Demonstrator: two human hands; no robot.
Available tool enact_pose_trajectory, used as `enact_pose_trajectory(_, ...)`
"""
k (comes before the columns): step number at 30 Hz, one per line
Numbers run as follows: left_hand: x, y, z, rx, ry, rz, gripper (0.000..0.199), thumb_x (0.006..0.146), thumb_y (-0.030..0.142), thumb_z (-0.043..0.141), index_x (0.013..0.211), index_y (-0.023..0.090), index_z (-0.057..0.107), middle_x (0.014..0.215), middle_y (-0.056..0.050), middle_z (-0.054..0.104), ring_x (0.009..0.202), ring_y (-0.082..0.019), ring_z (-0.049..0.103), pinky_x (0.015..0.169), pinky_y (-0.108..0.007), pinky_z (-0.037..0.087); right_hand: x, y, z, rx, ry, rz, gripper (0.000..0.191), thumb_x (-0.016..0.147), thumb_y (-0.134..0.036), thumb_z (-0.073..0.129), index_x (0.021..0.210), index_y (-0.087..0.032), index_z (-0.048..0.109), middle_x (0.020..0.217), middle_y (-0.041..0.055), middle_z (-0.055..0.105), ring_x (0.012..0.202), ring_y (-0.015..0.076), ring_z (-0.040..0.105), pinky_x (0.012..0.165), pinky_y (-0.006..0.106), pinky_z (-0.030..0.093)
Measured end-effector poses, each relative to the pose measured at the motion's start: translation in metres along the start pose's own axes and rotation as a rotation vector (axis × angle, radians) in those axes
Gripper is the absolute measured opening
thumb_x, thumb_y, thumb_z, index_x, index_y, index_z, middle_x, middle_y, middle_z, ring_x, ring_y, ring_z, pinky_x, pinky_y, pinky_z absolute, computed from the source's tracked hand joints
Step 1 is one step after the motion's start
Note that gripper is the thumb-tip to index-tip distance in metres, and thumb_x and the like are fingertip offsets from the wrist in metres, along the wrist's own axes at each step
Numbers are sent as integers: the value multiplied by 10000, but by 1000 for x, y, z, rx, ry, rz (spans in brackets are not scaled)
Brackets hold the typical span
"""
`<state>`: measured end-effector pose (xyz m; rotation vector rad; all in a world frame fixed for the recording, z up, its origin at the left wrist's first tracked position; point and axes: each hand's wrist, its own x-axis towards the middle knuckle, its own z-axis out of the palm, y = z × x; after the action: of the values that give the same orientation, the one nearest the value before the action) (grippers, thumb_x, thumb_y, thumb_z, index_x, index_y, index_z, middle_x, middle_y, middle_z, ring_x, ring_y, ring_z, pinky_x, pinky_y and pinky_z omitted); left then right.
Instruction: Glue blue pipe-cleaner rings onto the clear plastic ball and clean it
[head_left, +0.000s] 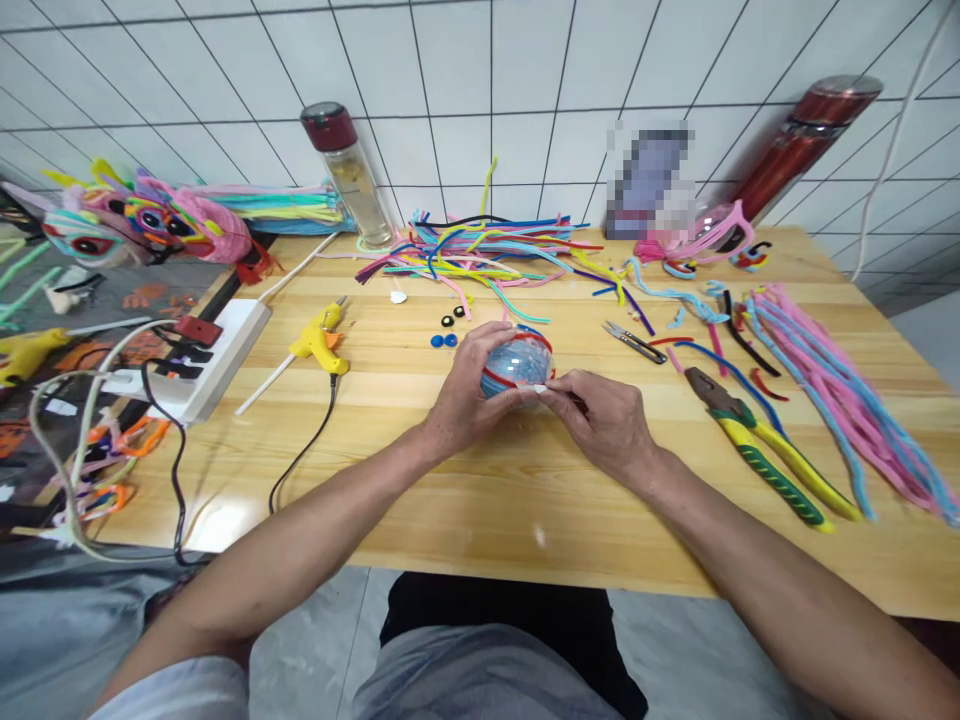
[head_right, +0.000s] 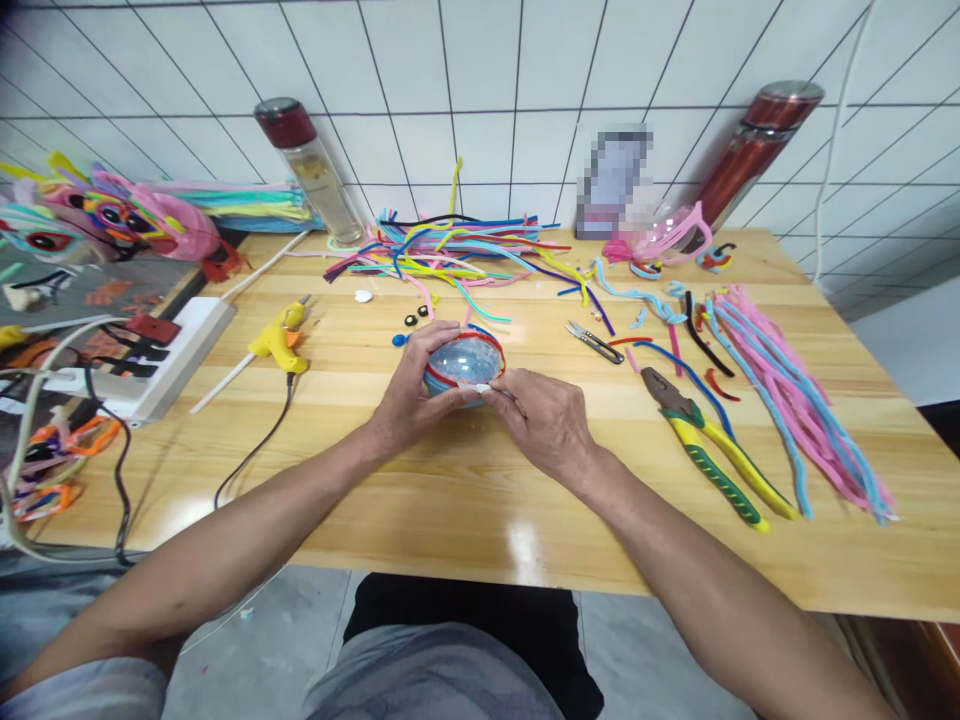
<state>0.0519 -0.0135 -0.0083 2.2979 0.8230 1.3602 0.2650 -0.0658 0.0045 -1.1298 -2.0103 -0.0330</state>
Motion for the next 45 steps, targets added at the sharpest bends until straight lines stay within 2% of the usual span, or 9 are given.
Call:
enact_pose_trajectory(7, -1, -2, 0, -2, -10, -1, 696, 882, 521, 755, 1448, 255, 449, 1433, -151, 562, 1404, -299, 522, 1182, -546, 436, 1, 4, 2, -56, 25, -92, 180, 1012, -322, 634, 888, -199, 677, 719, 6, 733, 589, 113, 638, 596, 240, 449)
enact_pose_trajectory(16, -2, 2, -2, -1, -43, -26, 633, 928, 494, 714, 1451, 251, 452, 1463, -151, 542, 1426, -295, 500, 1196, -536, 416, 2, 4, 4, -96, 53, -96, 206, 1024, -334, 610, 879, -203, 675, 729, 20, 735, 648, 129, 662, 642, 254, 463)
enact_pose_trajectory(20, -3, -1, -2, 32, -43, -19, 716, 883, 584, 724, 1454, 256, 441, 1469, -161, 544, 1421, -312, 511, 1183, -557, 431, 2, 4, 0, -91, -4, -30, 256, 1041, -389, 564, 903, -219, 696, 722, 24, 732, 634, 142, 657, 619, 274, 453)
enact_pose_trajectory(24, -3, -5, -1, 59, -40, -8, 772, 865, 644, 696, 1477, 268, 412, 1474, -166, 549, 1422, -320, 517, 1178, -573, 436, 1, 5, -3, -76, -62, -26, 262, 1037, -396, 566, 893, -220, 697, 717, 19, 727, 633, 146, 658, 616, 276, 443)
enact_pose_trajectory(33, -3, -5, -1, 45, -46, -14, 791, 859, 602, 734, 1497, 274, 402, 1484, -163, 542, 1432, -326, 505, 1185, -570, 425, 2, 4, -4, -54, -36, -78, 257, 1039, -357, 572, 878, -193, 687, 732, 26, 735, 638, 136, 671, 614, 255, 447)
enact_pose_trajectory(40, -3, -3, -2, 37, -49, -8, 743, 869, 566, 749, 1471, 270, 429, 1477, -158, 539, 1428, -308, 507, 1182, -553, 437, 2, 2, -5, -60, -99, -4, 311, 1058, -401, 524, 879, -213, 695, 755, 18, 751, 654, 133, 673, 621, 253, 442)
enact_pose_trajectory(45, -2, 0, -1, 27, -26, -10, 694, 884, 510, 757, 1454, 263, 447, 1465, -154, 545, 1425, -296, 510, 1183, -536, 440, 0, -2, -3, -67, -66, 13, 286, 1050, -380, 547, 881, -206, 698, 720, 10, 729, 630, 124, 661, 600, 245, 431)
